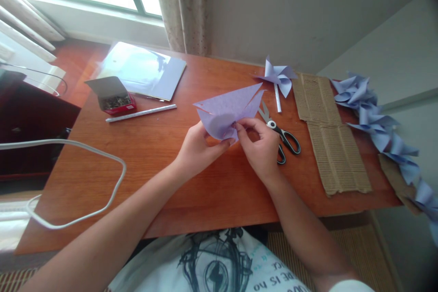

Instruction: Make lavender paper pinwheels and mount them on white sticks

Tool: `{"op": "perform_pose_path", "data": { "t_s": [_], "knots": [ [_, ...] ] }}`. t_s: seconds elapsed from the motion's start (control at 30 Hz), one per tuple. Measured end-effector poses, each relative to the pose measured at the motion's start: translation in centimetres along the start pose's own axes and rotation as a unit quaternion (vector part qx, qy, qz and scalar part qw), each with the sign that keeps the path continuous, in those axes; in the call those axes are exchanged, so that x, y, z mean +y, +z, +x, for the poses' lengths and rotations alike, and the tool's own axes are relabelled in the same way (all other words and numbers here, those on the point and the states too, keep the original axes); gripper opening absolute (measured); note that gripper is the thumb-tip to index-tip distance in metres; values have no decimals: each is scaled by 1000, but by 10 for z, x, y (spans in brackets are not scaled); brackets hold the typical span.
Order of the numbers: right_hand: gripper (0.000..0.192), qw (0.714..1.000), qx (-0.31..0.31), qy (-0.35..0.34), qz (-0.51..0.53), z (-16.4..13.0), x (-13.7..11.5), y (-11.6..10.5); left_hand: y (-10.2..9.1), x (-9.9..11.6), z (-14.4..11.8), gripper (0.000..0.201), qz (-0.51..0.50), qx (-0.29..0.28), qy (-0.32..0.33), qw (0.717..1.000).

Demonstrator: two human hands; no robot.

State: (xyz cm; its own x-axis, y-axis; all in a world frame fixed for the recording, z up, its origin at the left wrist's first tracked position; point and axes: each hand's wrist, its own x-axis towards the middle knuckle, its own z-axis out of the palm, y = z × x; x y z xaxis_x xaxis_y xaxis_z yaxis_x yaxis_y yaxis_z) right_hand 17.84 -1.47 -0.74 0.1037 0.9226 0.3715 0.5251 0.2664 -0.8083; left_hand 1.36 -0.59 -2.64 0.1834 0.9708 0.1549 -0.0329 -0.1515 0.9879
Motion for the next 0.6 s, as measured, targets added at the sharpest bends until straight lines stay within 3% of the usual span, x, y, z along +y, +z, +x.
{"op": "perform_pose_path", "data": {
  "t_s": [0.2, 0.6],
  "knots": [
    [13, 998, -19, 53, 41, 1, 3, 1, 1, 7, 1, 31, -52, 14, -19, 998],
    [11, 999, -18, 41, 19, 1, 3, 1, 2, 14, 2, 30, -70, 32, -74, 994]
  ]
}}
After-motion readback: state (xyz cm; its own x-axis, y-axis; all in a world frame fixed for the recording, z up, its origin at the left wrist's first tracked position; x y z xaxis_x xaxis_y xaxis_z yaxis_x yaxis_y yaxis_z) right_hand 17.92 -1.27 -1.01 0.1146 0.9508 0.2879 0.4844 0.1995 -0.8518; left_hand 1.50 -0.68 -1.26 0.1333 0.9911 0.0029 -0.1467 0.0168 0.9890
